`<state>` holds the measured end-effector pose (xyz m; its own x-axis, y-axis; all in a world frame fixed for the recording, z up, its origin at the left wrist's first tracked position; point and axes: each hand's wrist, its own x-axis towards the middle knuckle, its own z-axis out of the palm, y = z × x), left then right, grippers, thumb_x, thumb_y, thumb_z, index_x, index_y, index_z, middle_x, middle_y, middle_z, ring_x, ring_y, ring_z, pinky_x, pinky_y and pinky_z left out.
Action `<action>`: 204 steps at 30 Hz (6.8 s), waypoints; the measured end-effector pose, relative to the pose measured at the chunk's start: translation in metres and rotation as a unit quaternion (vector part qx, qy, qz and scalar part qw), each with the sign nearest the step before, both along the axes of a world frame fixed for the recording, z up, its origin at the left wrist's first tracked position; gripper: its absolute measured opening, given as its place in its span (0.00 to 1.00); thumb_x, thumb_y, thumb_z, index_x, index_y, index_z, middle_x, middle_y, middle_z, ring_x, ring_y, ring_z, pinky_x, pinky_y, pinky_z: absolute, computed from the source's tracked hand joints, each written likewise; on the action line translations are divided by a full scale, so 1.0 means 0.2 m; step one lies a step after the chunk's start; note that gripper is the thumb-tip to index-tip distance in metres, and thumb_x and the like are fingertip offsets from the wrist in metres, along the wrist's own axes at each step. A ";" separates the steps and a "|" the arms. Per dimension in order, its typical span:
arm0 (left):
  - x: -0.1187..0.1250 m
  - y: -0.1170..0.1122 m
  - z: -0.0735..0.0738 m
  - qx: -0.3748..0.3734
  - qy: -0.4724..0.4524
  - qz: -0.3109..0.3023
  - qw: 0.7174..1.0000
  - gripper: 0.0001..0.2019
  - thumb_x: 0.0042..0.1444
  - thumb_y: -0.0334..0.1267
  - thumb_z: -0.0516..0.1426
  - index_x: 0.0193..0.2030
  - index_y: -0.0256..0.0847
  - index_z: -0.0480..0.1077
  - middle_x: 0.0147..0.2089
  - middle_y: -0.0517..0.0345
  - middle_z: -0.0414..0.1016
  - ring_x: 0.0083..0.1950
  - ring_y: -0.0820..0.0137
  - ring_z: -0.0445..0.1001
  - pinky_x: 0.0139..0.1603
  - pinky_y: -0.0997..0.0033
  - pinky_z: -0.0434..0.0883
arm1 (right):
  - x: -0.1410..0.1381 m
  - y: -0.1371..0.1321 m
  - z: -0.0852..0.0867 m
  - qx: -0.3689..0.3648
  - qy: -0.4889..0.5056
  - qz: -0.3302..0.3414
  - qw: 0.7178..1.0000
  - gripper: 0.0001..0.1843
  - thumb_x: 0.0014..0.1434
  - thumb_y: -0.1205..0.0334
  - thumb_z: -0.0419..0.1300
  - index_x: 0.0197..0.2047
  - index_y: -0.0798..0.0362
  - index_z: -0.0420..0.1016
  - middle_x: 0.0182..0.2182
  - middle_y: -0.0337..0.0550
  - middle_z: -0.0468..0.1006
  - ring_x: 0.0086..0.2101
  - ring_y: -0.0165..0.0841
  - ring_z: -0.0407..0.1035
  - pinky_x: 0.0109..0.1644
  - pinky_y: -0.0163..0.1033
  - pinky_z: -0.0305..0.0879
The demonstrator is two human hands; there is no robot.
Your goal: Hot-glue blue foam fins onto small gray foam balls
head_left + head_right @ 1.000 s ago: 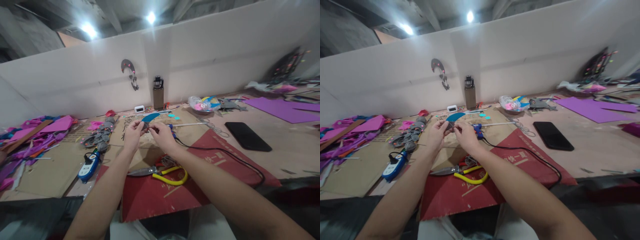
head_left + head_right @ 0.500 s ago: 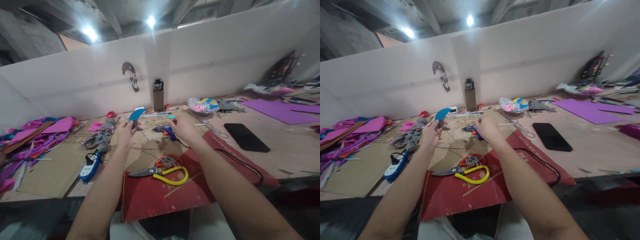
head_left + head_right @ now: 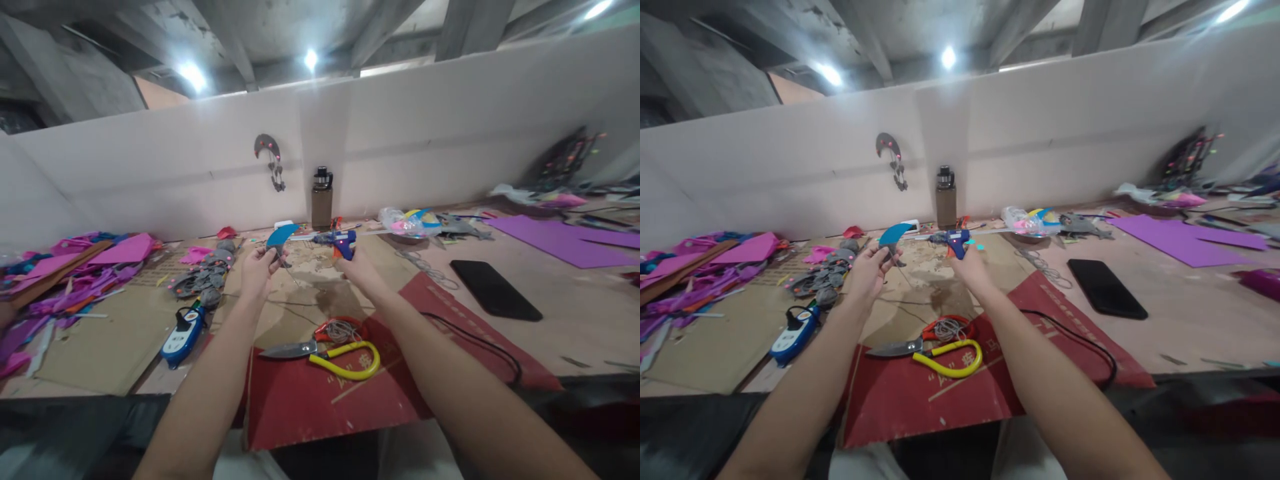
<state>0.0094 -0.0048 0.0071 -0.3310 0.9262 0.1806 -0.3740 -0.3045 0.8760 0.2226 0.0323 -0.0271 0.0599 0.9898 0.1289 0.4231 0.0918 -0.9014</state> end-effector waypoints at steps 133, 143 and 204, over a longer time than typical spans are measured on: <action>0.12 -0.09 0.02 -0.044 0.023 -0.118 0.992 0.05 0.49 0.35 0.60 0.31 0.36 0.69 0.34 0.53 0.78 0.40 0.65 0.79 0.42 0.63 0.78 | -0.25 -0.16 0.10 0.122 0.267 0.088 0.952 0.13 0.49 0.53 0.61 0.32 0.54 0.74 0.26 0.39 0.75 0.26 0.28 0.64 0.34 0.35 0.60; 0.12 -0.08 0.02 -0.080 -0.001 -0.148 0.986 0.07 0.51 0.35 0.58 0.37 0.34 0.71 0.34 0.50 0.79 0.39 0.65 0.80 0.33 0.75 0.78 | -0.23 -0.21 0.15 0.056 0.316 0.135 0.937 0.11 0.48 0.54 0.61 0.29 0.53 0.72 0.23 0.37 0.75 0.21 0.25 0.58 0.25 0.33 0.52; 0.21 -0.09 -0.07 -0.031 0.146 -0.176 0.973 0.15 0.45 0.39 0.64 0.38 0.39 0.65 0.34 0.60 0.73 0.37 0.71 0.74 0.42 0.67 0.71 | -0.19 -0.12 0.10 0.107 0.199 0.097 0.969 0.10 0.49 0.56 0.57 0.31 0.55 0.72 0.20 0.33 0.66 0.23 0.26 0.60 0.28 0.34 0.58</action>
